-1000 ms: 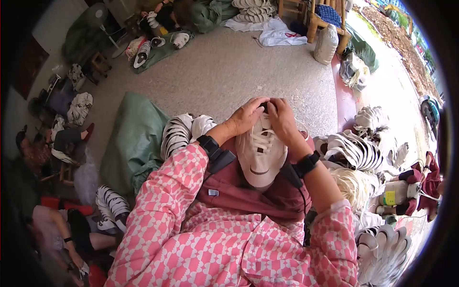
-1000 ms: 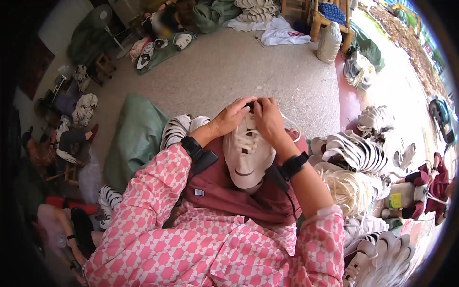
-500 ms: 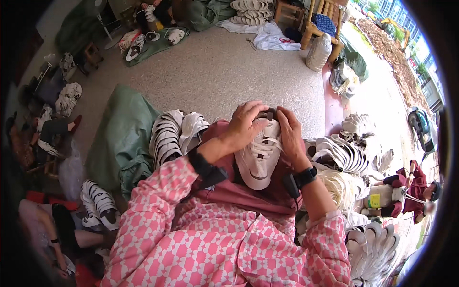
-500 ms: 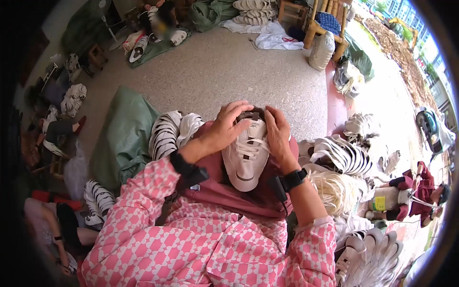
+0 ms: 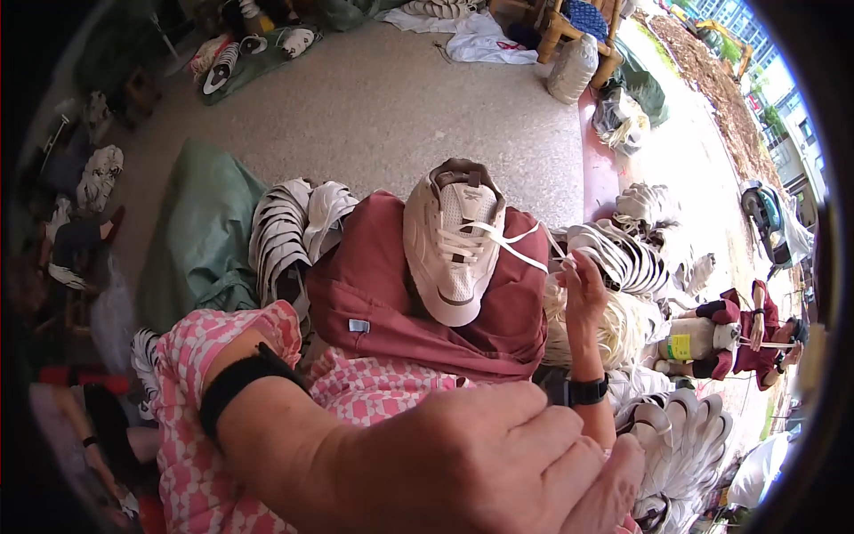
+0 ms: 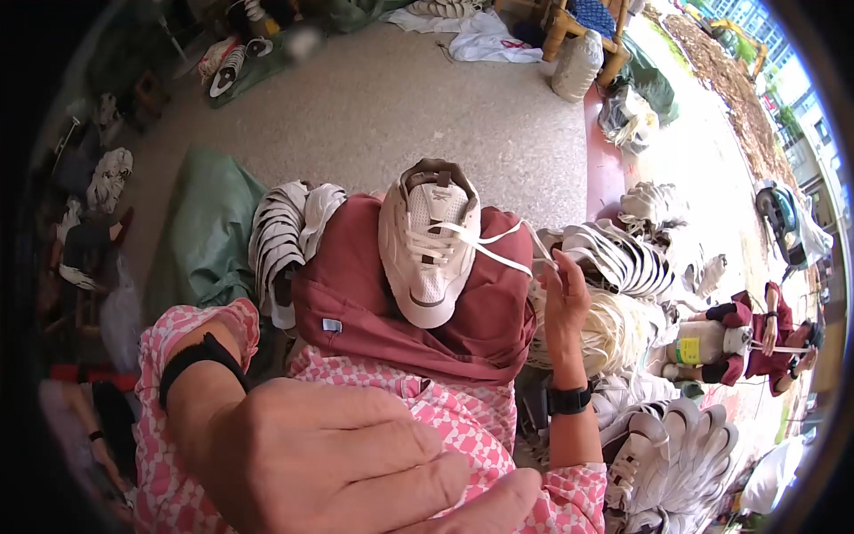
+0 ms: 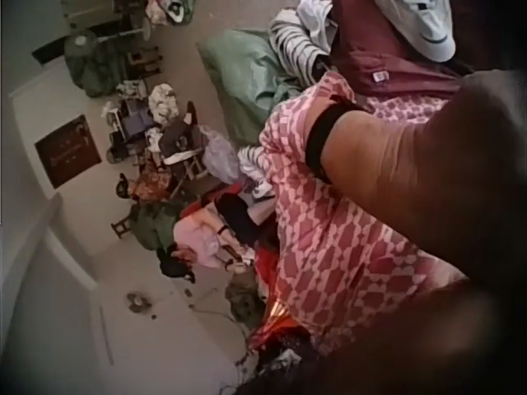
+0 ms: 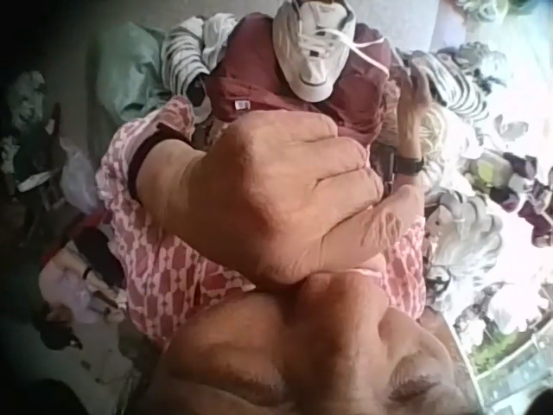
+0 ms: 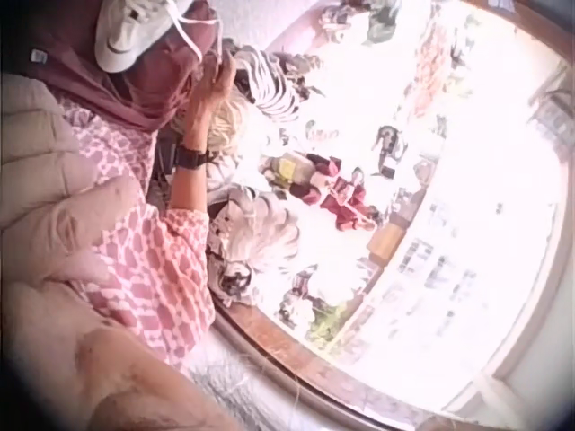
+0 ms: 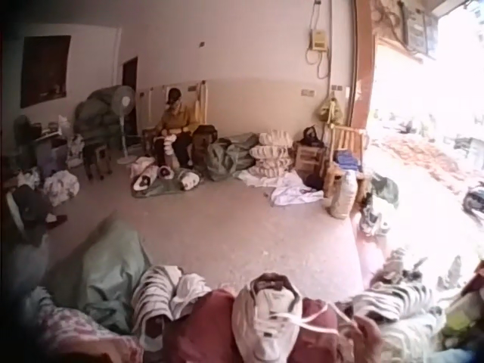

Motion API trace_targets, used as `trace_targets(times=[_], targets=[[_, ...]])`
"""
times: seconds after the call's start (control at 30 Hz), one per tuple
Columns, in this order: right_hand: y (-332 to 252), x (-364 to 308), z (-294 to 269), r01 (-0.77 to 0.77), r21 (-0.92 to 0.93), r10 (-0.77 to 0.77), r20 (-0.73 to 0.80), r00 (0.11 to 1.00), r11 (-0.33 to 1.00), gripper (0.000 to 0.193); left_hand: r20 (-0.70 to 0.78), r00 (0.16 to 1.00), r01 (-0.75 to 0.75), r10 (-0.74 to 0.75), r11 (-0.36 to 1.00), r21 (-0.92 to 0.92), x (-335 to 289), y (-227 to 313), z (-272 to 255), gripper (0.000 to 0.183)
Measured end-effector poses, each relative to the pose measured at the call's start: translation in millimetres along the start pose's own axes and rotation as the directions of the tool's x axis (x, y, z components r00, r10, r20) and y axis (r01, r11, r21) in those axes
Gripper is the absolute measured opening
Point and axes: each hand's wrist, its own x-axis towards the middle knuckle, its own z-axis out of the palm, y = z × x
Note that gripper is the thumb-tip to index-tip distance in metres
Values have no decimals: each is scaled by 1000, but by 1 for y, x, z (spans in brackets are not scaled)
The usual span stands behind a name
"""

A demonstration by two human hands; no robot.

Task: The recorder is inserting a shoelace into the eyelets of a beige shoe.

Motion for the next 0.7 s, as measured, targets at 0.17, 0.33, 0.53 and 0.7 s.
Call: trace_targets(times=[0.17, 0.33, 0.53, 0.7], targets=[[6, -16, -14, -108, 113, 107, 9, 994, 988, 30, -76, 997, -40, 26, 980, -193, 25, -5, 22, 27], [14, -27, -20, -230, 268, 260, -82, 962, 936, 29, 798, 575, 183, 182, 922, -342, 62, -12, 18, 24], [25, -34, -29, -380, 284, 421, -95, 902, 880, 21, 293, 926, -28, 237, 819, -573, 17, -29, 19, 21], [16, -42, -24, -349, 409, 405, -55, 913, 843, 18, 213, 952, -47, 222, 788, -614, 0, -33, 18, 19]])
